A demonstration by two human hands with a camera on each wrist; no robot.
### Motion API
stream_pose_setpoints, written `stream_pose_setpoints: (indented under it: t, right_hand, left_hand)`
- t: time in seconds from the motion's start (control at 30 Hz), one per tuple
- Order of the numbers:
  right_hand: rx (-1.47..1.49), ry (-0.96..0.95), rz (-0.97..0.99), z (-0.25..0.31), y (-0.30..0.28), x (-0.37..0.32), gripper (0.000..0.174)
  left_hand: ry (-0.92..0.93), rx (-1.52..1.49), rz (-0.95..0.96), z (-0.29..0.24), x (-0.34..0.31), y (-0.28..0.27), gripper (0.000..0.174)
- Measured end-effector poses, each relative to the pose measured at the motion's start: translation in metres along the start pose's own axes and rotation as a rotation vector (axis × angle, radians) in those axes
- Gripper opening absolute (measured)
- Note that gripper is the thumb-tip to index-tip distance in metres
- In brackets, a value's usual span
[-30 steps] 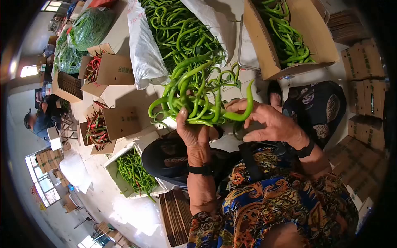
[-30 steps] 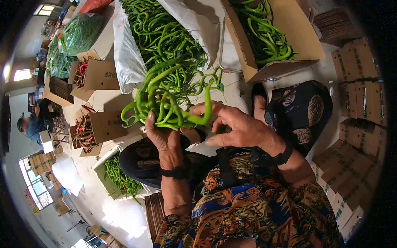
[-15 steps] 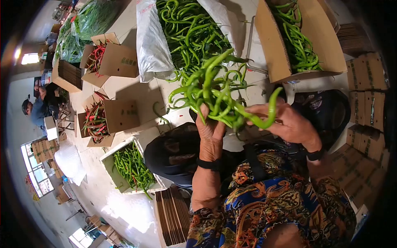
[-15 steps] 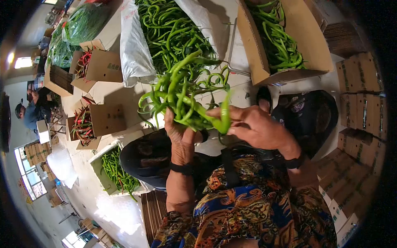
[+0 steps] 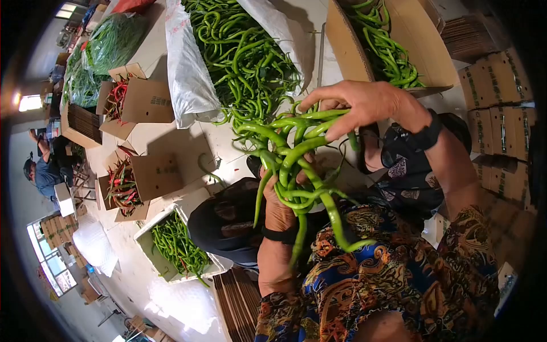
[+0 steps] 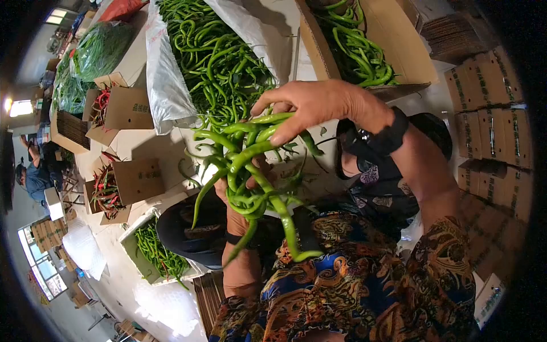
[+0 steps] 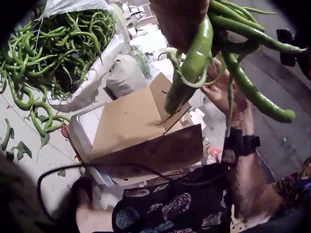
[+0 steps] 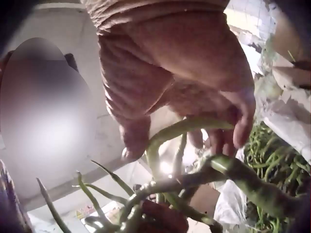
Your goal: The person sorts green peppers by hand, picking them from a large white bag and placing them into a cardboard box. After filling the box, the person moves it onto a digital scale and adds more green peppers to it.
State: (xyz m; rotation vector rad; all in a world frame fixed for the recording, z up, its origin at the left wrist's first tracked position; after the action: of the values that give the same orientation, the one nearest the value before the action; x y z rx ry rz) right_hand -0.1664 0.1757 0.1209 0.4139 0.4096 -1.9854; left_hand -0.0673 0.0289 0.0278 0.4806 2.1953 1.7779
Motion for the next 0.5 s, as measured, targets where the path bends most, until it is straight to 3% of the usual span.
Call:
stream_pose_setpoints:
  t: [0.1,0.13,0.23,0.27,0.4,0.5]
  right_hand:
    - [0.414,-0.108,0.041,-0.018,-0.001,0.006,0.067]
    - [0.432,-0.095,0.047,-0.023,-0.002,0.005,0.071]
    - [0.505,-0.19,0.072,-0.024,0.007,0.0,0.064]
    - [0.545,-0.193,0.069,-0.023,0.013,-0.001,0.054]
    - [0.26,-0.242,-0.169,-0.029,-0.003,-0.001,0.04]
    - [-0.048,-0.116,-0.287,-0.02,-0.006,-0.005,0.035]
  left_hand:
    - [-0.063,-0.089,-0.062,0.011,-0.004,-0.006,0.069]
    - [-0.072,-0.144,-0.09,0.014,-0.004,-0.006,0.067]
    - [-0.048,-0.192,-0.037,0.015,-0.001,-0.004,0.06]
    - [-0.058,-0.14,-0.047,0.016,0.0,-0.004,0.061]
    - [-0.102,-0.046,-0.053,0.021,0.009,0.008,0.066]
    - [-0.127,-0.139,0.009,0.021,0.009,0.008,0.067]
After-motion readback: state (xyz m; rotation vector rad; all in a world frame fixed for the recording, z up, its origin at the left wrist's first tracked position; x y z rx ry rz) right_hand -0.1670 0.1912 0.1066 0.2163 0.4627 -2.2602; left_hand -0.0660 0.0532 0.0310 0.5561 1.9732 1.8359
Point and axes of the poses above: each hand's wrist, its own x-axis towards the middle knuckle, its own y-axis out of the palm, z = x × y, the point moved 6 cm from there along x, towards the middle knuckle, and after that the axes turned 5 degrees about z, right-handed, at the moved point
